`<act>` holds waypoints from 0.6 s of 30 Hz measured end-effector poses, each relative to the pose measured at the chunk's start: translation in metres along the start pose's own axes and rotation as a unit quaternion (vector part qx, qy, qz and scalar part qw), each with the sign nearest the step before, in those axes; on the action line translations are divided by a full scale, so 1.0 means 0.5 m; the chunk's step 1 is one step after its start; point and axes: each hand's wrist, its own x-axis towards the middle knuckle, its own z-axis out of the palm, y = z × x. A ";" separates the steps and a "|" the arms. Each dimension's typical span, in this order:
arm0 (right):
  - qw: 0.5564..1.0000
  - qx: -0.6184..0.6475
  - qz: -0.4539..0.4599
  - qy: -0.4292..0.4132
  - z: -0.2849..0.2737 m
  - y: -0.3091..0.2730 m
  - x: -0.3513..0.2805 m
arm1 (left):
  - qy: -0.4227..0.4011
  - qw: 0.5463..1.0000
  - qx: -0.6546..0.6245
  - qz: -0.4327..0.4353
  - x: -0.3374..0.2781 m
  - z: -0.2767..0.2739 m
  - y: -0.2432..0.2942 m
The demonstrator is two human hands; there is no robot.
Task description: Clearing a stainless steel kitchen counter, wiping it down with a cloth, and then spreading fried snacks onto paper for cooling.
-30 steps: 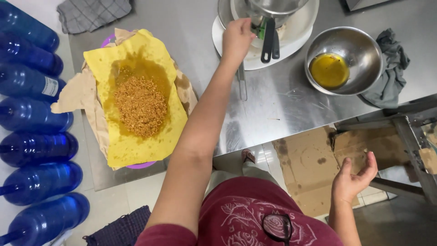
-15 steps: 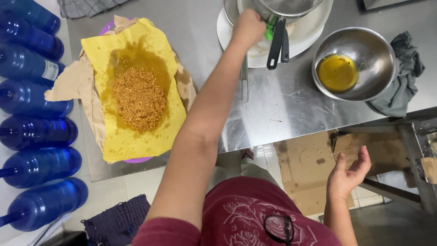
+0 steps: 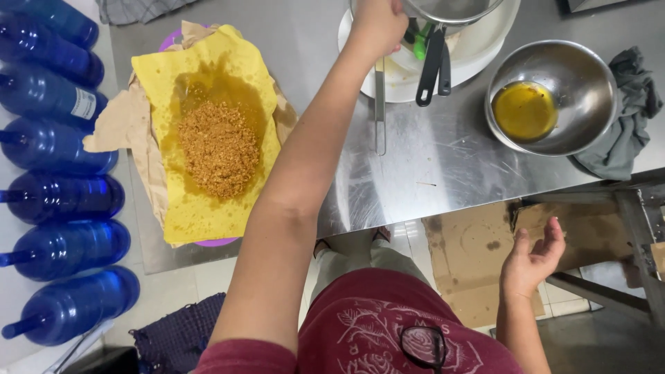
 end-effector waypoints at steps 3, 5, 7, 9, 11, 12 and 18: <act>0.999 -0.018 0.026 -0.005 0.006 -0.004 -0.001 | -0.043 0.996 0.050 -0.063 -0.005 0.000 -0.019; 1.000 -0.016 0.026 -0.005 0.012 -0.009 -0.003 | -0.042 0.996 0.038 -0.070 -0.004 0.003 -0.033; 1.000 -0.015 0.023 -0.002 0.015 -0.009 -0.003 | -0.043 0.996 0.023 -0.073 -0.010 0.003 -0.040; 0.998 -0.025 0.052 -0.007 0.010 -0.006 -0.007 | -0.035 0.998 0.006 -0.057 -0.027 0.005 -0.044; 0.998 -0.024 0.060 -0.003 0.009 -0.001 -0.008 | 0.006 0.998 -0.046 -0.047 -0.043 0.023 -0.071; 0.997 -0.020 0.068 0.000 0.011 0.002 -0.009 | 0.051 0.993 -0.098 -0.036 -0.049 0.032 -0.083; 0.996 -0.039 0.084 -0.004 0.032 -0.010 -0.011 | -0.031 0.973 -0.225 -0.038 -0.192 0.183 -0.132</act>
